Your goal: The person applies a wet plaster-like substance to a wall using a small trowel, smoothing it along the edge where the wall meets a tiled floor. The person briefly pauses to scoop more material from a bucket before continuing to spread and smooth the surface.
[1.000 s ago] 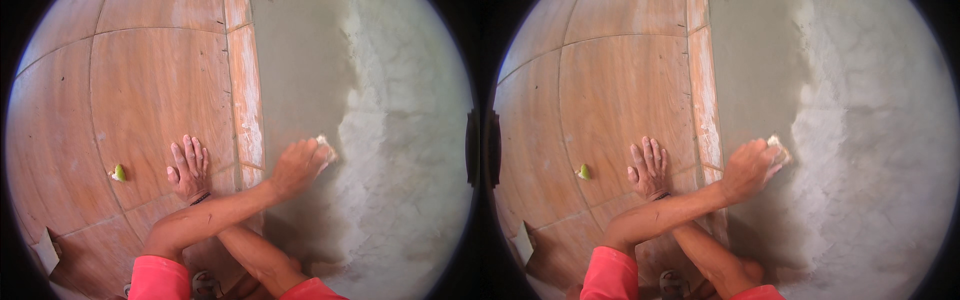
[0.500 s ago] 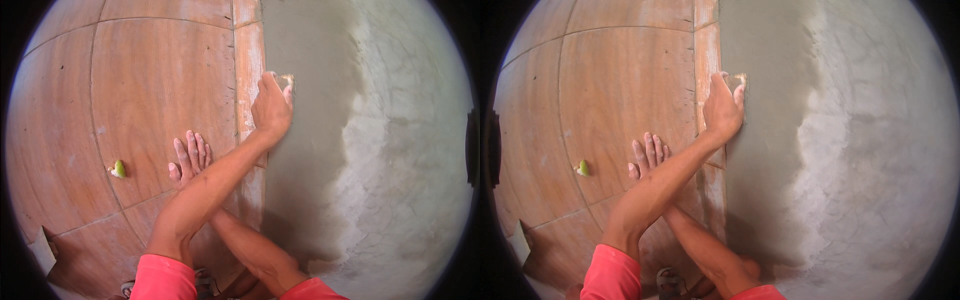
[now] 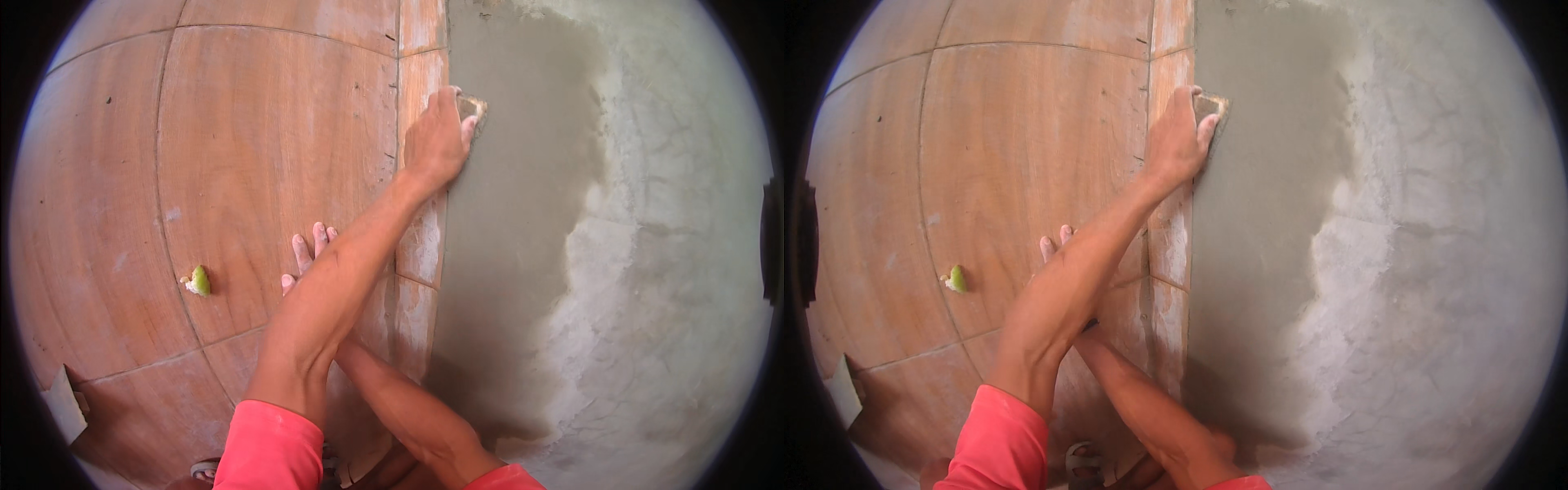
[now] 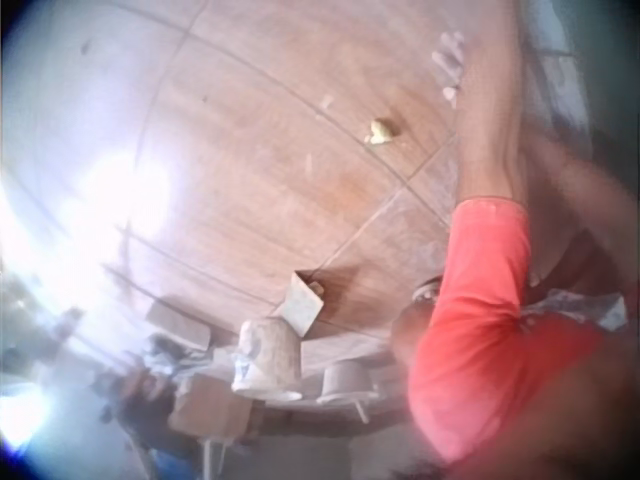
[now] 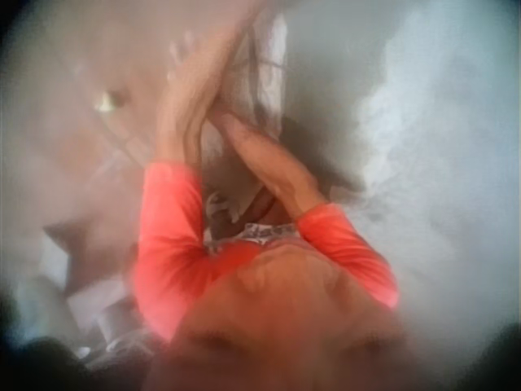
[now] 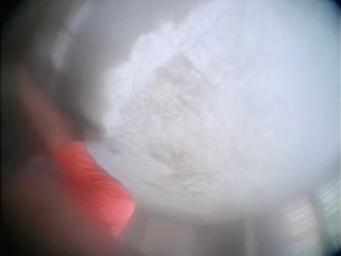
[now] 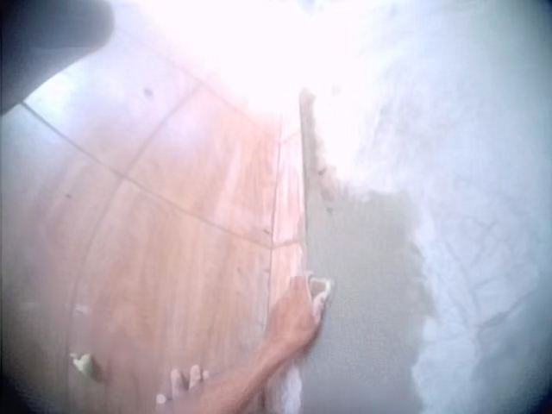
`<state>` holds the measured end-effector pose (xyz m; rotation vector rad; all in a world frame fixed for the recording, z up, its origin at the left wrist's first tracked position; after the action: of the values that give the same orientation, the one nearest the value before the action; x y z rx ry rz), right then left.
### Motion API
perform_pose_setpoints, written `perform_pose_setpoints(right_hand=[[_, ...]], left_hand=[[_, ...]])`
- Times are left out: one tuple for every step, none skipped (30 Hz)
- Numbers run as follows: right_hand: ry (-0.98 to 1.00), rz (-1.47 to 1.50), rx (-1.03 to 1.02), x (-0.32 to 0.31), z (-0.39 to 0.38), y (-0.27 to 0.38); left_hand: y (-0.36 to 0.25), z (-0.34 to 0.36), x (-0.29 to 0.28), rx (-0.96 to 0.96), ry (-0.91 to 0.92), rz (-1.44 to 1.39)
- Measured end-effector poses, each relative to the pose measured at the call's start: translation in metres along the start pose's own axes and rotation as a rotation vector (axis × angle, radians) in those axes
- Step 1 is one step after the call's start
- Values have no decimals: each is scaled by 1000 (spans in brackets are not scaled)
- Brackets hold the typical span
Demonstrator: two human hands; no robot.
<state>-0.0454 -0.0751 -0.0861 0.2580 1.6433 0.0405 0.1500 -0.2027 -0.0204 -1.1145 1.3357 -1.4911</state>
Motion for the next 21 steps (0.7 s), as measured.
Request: perform_pose_setpoints(right_hand=[[26,15,10,-5,1,2],[21,25,8,-3,0,2],[17,38,4,0,0,2],[-29,16,2,3,-3,-9],[-73,16,-10,8,-4,-14],[-65,12,3,7,-3,-16],[-52,27,10,9,-4,-13],[-40,31,17,8,-5,-12],[-30,20,36,3,-4,-13],[-38,18,33,2,-4,-12],[-47,15,31,2,-4,-12],[-56,10,31,2,-3,-12],[-63,-11,15,3,-4,-15],[-67,-42,0,2,-4,-18],[-66,-52,-20,5,-5,-17],[-76,-44,-32,5,-5,-14],[-85,-26,-50,7,-2,-6],[-95,-18,-58,5,1,-3],[-61,-54,-67,2,2,0],[-50,-61,-50,3,-1,-3],[-39,-66,-35,7,-6,-7]], left_hand=[[2,5,-1,-31,10,7],[4,10,-2,-62,18,16],[6,12,-5,-93,24,27],[-4,1,4,-133,50,-25],[-10,-20,8,-175,67,-53],[-17,-47,15,-170,80,-73],[-18,-79,19,-172,85,-76],[-25,-113,24,-122,124,-118],[-33,-133,29,-68,168,-175],[-33,-132,28,-53,149,-183],[-33,-132,27,-39,131,-192],[-33,-130,28,-24,114,-204],[-29,-112,28,-90,82,-178],[-30,-79,25,-155,49,-163],[-25,-47,19,-215,28,-139],[-25,-14,12,-273,6,-124],[-23,18,4,-276,-36,-95],[-29,37,2,-278,-68,-75],[-41,37,1,-230,-29,-68],[-58,29,3,-177,23,-67],[-71,14,4,-124,74,-64]])
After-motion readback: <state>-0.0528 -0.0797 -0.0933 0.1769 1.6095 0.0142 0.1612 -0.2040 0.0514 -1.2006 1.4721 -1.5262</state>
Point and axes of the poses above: each hand's wrist, its own z-axis towards the middle knuckle, its own x-axis out of the palm, y = z × x, the point moved 3 cm from there along z, towards the middle knuckle, and after that the axes turned 1 degree about -z, right-handed, at the moved point
